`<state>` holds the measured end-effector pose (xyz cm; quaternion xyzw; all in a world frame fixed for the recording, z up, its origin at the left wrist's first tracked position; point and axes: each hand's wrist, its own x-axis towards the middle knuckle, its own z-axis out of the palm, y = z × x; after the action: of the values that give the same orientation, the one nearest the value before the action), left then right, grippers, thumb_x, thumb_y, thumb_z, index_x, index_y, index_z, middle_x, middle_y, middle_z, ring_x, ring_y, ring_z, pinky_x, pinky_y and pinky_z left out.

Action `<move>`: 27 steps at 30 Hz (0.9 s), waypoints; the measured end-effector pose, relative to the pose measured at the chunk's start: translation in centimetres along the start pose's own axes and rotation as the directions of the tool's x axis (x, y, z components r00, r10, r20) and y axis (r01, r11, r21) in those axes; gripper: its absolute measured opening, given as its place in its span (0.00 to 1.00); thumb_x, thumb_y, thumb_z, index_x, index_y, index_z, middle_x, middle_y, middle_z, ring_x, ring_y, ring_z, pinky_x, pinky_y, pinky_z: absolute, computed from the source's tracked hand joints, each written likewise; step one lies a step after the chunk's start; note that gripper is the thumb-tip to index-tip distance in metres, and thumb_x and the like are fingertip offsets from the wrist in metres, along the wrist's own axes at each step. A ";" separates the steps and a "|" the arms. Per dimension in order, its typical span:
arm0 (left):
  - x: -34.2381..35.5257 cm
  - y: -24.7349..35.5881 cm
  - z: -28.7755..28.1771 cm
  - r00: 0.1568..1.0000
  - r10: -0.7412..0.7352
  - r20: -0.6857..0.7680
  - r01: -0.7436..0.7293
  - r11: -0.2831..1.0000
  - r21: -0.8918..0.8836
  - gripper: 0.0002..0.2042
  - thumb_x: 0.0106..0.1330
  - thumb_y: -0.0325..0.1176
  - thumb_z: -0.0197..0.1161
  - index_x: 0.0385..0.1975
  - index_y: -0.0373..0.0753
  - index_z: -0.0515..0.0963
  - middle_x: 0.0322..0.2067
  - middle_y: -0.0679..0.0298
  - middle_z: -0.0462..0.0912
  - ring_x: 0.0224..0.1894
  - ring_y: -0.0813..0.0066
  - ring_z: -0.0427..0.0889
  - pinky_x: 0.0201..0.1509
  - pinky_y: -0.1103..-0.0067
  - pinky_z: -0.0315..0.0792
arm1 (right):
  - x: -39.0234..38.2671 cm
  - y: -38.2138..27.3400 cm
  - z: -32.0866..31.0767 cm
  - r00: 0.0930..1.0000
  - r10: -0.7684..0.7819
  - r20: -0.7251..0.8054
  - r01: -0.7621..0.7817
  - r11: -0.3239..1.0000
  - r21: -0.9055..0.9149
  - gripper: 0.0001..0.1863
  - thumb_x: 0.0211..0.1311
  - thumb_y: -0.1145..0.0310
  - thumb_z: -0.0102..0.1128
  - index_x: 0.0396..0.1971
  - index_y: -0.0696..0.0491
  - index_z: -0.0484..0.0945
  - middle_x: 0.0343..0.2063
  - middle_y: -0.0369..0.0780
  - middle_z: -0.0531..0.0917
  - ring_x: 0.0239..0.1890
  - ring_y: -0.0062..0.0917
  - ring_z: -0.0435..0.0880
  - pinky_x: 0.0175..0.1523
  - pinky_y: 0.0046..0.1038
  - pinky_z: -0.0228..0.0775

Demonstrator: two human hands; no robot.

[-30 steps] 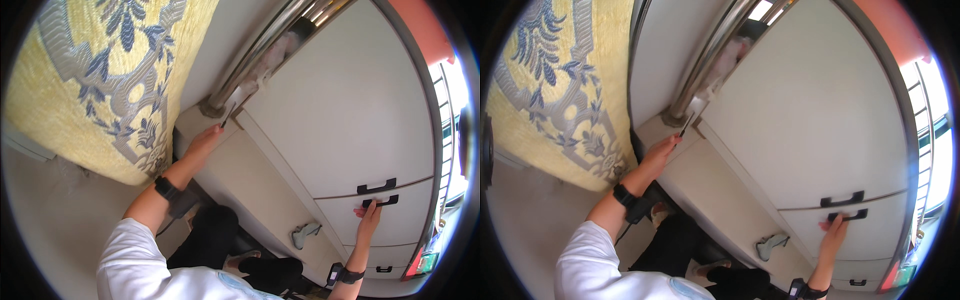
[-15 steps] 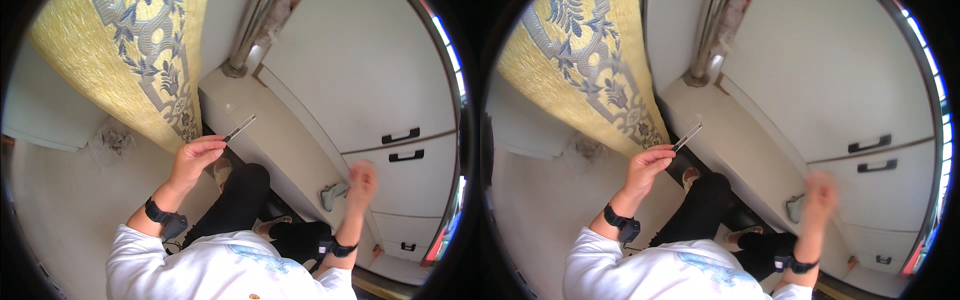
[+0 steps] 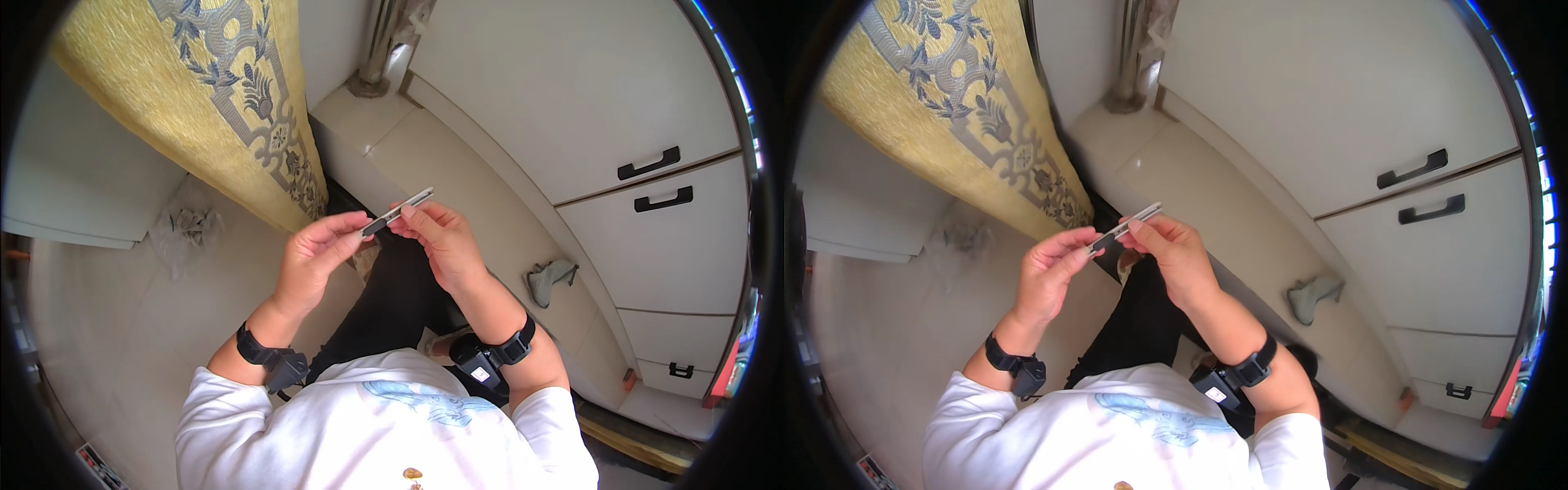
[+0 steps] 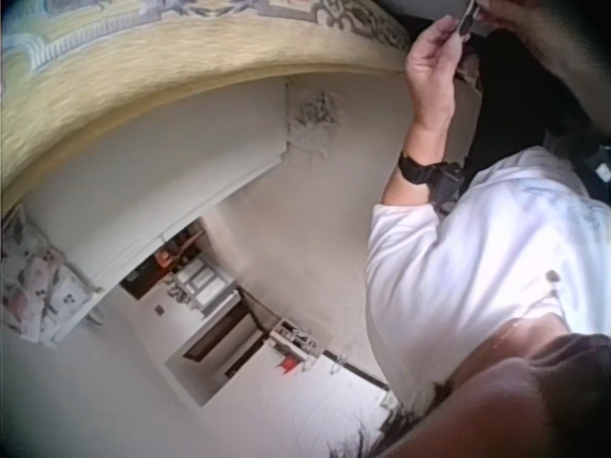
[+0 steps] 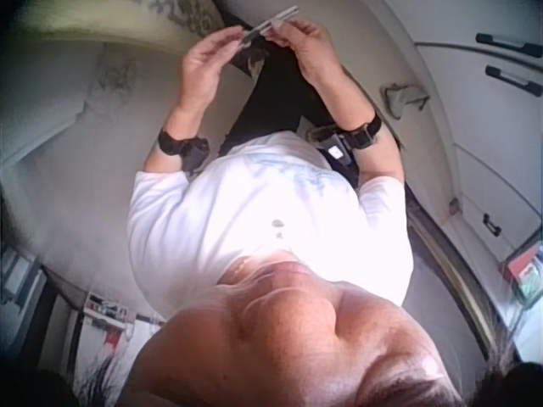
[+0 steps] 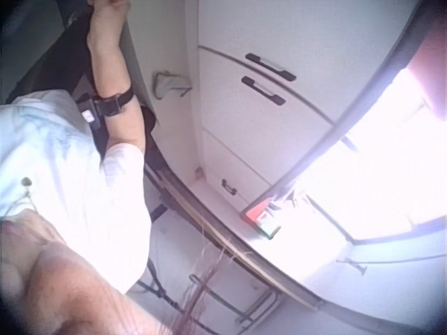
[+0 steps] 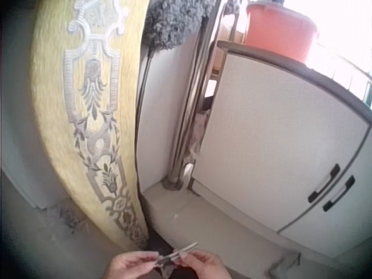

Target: The person wipes a surface with a cloth, handles plastic bags, and organizes items including tote bags and packaged goods inside a cabinet.

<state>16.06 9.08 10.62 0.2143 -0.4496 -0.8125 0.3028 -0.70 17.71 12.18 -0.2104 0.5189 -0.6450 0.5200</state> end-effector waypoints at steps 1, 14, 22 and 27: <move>0.0 0.1 -0.1 1.000 -0.004 -0.002 0.004 1.000 0.002 0.10 0.64 0.25 0.55 0.43 0.31 0.76 0.41 0.57 0.78 0.42 0.76 0.77 0.47 0.80 0.72 | 0.0 0.2 -0.2 1.000 0.003 -0.018 -0.004 1.000 -0.018 0.12 0.61 0.65 0.56 0.37 0.60 0.79 0.28 0.37 0.81 0.32 0.18 0.77 0.40 0.21 0.71; -2.7 2.1 -1.5 0.996 -0.088 -0.029 0.091 0.990 0.108 0.12 0.61 0.27 0.58 0.43 0.28 0.74 0.33 0.58 0.80 0.35 0.75 0.78 0.39 0.81 0.72 | -1.0 0.4 1.1 0.993 0.097 0.063 -0.102 0.990 0.095 0.12 0.60 0.64 0.57 0.36 0.58 0.79 0.32 0.39 0.82 0.34 0.19 0.79 0.44 0.20 0.69; -4.9 4.3 -2.6 0.992 -0.093 -0.088 0.104 0.987 0.126 0.12 0.57 0.27 0.60 0.40 0.29 0.75 0.29 0.59 0.80 0.29 0.76 0.79 0.33 0.84 0.72 | -2.2 -0.3 3.6 0.980 0.043 0.193 -0.058 0.996 0.074 0.10 0.59 0.69 0.57 0.35 0.62 0.79 0.38 0.41 0.81 0.39 0.20 0.79 0.50 0.23 0.69; -5.7 5.0 -3.2 0.990 -0.134 -0.038 0.137 0.986 0.094 0.13 0.59 0.26 0.60 0.42 0.30 0.75 0.29 0.60 0.80 0.30 0.78 0.79 0.32 0.85 0.71 | -1.9 0.4 3.7 0.966 0.081 0.245 -0.105 0.991 0.088 0.11 0.60 0.69 0.57 0.36 0.62 0.78 0.39 0.41 0.80 0.38 0.20 0.79 0.49 0.23 0.69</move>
<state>23.69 8.93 13.74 0.2716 -0.4678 -0.8051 0.2433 3.18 17.74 13.70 -0.2362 0.4284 -0.6148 0.6186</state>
